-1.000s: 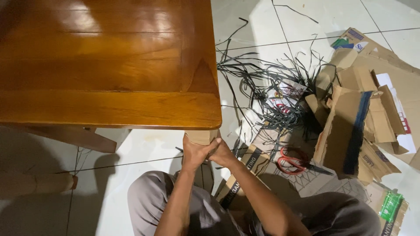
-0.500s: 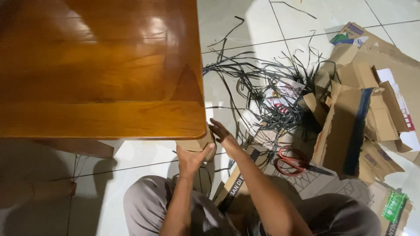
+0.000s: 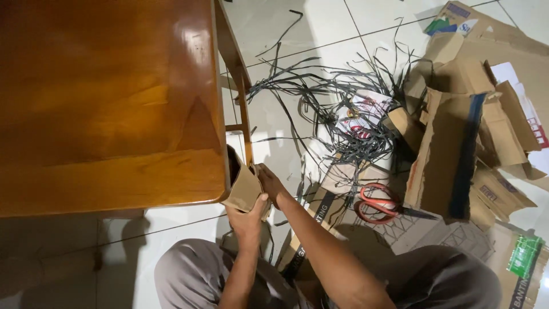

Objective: Wrapping a wooden chair leg with cardboard and securing it with plastic ties

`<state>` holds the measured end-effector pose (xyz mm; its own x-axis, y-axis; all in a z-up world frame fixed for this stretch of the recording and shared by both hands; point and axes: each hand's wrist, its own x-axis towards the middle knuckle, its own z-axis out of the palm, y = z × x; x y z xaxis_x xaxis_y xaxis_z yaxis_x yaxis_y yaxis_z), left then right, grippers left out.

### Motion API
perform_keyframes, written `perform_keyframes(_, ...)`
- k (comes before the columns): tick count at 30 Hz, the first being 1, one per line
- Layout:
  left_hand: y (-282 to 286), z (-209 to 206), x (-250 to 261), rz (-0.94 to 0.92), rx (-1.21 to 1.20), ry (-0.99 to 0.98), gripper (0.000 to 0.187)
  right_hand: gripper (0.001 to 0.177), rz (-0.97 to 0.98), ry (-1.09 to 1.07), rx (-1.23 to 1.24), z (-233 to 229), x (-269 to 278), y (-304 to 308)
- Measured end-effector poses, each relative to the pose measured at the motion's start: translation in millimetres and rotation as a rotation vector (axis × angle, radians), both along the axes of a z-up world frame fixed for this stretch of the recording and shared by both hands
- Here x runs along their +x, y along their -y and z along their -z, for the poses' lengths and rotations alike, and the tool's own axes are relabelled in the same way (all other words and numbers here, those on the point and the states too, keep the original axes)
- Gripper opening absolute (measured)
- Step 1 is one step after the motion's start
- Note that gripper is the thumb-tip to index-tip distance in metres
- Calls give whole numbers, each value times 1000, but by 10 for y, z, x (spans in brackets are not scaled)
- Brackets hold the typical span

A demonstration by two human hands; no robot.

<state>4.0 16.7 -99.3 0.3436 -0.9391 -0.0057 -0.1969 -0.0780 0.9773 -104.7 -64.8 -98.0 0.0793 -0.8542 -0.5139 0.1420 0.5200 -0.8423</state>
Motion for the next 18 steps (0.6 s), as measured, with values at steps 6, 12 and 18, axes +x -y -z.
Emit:
perform_keyframes(6, 128, -681, -344, -78, 14, -126, 64, 61, -35, -42, -32, -521, -12, 32)
perform_keyframes(12, 153, -537, -259, -55, -18, -97, 62, 23, 115, -422, -288, 141, -20, 212)
perform_keyframes(18, 155, -462, -268, -56, -41, -160, 74, 53, 154, -10, -303, -845, -27, -362)
